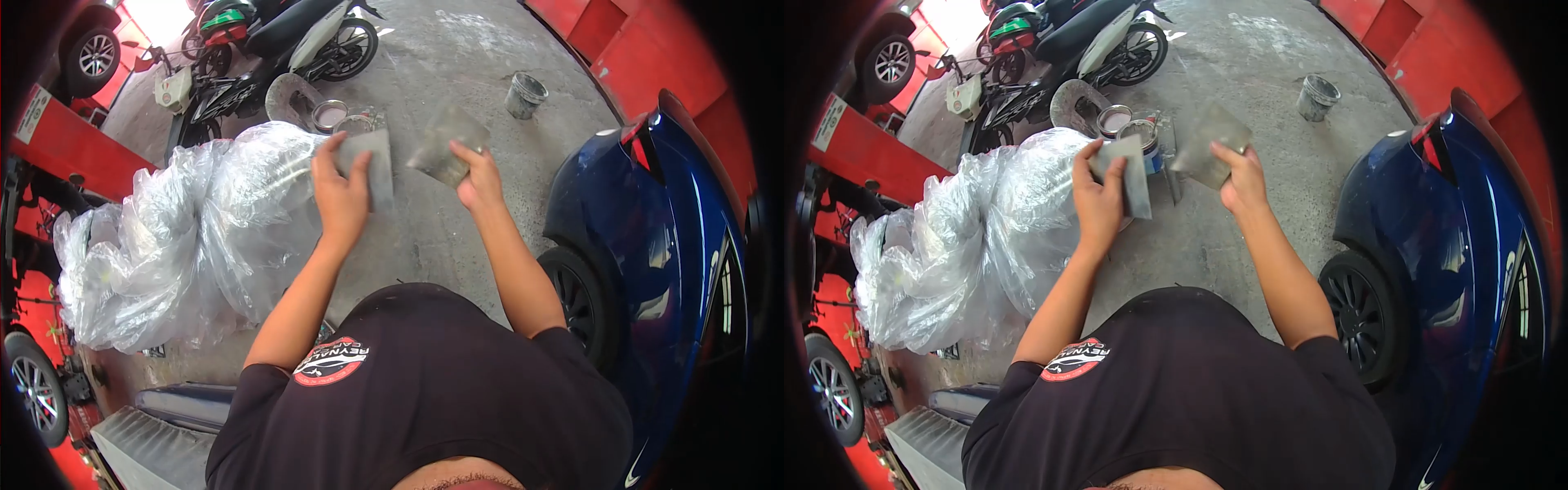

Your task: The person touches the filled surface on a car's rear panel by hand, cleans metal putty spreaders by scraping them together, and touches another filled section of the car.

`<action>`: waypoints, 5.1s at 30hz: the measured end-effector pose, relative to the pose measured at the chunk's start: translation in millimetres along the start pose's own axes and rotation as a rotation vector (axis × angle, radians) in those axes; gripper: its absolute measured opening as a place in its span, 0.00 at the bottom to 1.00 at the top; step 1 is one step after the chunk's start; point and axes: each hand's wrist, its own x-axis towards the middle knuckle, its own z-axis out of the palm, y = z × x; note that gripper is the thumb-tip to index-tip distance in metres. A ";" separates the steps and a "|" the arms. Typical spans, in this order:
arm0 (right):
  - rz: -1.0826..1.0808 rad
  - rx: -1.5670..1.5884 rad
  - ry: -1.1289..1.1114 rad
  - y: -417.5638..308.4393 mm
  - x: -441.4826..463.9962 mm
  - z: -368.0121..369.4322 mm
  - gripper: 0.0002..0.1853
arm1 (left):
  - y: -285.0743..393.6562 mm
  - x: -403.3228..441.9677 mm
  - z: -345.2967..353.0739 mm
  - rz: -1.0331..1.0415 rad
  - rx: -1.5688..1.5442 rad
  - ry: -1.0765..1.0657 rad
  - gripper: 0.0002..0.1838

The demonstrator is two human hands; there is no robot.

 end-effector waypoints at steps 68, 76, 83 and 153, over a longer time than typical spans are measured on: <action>1.088 -0.703 0.699 16.8 209.3 -530.7 0.22 | -135.3 299.3 541.7 0.098 0.269 -1.078 0.18; 0.973 -0.168 0.477 -144.2 431.4 -460.2 0.29 | -225.3 401.4 692.6 0.049 0.280 -1.089 0.16; 0.119 -0.438 0.408 -262.2 735.2 -493.4 0.14 | -256.2 504.1 839.2 0.003 0.205 -1.141 0.18; 0.939 -0.098 0.934 -342.3 826.7 -785.7 0.21 | -401.8 658.4 1388.5 0.182 0.796 -1.596 0.36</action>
